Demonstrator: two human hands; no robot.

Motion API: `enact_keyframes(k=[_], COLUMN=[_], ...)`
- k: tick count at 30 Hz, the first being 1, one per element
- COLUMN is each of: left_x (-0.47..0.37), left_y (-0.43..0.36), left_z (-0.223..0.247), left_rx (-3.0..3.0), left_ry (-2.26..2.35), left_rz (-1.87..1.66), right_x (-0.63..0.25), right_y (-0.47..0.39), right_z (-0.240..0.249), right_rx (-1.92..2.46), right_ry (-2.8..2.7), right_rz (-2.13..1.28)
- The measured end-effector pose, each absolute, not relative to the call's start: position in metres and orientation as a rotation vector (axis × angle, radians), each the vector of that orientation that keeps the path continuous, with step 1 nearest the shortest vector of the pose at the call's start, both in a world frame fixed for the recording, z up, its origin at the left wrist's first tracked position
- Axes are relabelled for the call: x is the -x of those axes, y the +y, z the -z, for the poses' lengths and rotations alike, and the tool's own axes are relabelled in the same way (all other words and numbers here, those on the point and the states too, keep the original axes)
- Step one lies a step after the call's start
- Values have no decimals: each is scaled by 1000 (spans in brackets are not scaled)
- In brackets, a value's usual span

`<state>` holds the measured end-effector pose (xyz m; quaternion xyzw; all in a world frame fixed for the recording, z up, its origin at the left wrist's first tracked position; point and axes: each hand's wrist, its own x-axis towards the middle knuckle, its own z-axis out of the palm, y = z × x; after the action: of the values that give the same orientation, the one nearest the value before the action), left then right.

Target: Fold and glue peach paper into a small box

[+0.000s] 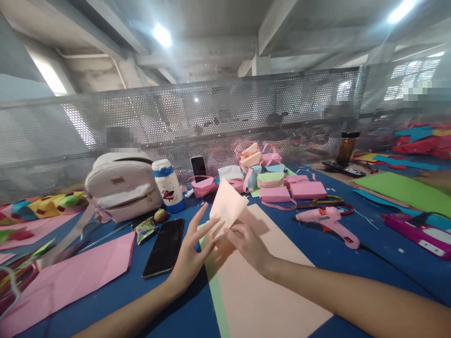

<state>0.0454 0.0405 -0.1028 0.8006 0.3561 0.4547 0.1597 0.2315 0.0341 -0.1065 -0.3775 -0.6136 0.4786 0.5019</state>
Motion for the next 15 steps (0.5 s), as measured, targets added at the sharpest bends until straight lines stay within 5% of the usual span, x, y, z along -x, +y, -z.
enact_keyframes(k=[6, 15], left_x=[-47, -43], left_y=[41, 44], left_z=[103, 105], left_rx=[-2635, -2458], left_ry=[906, 737], left_rz=[-879, -875], right_x=[-232, -232], right_y=[34, 31], right_z=[105, 101], right_rx=[893, 777], right_ry=[-1500, -1537], right_rz=[-1136, -1275])
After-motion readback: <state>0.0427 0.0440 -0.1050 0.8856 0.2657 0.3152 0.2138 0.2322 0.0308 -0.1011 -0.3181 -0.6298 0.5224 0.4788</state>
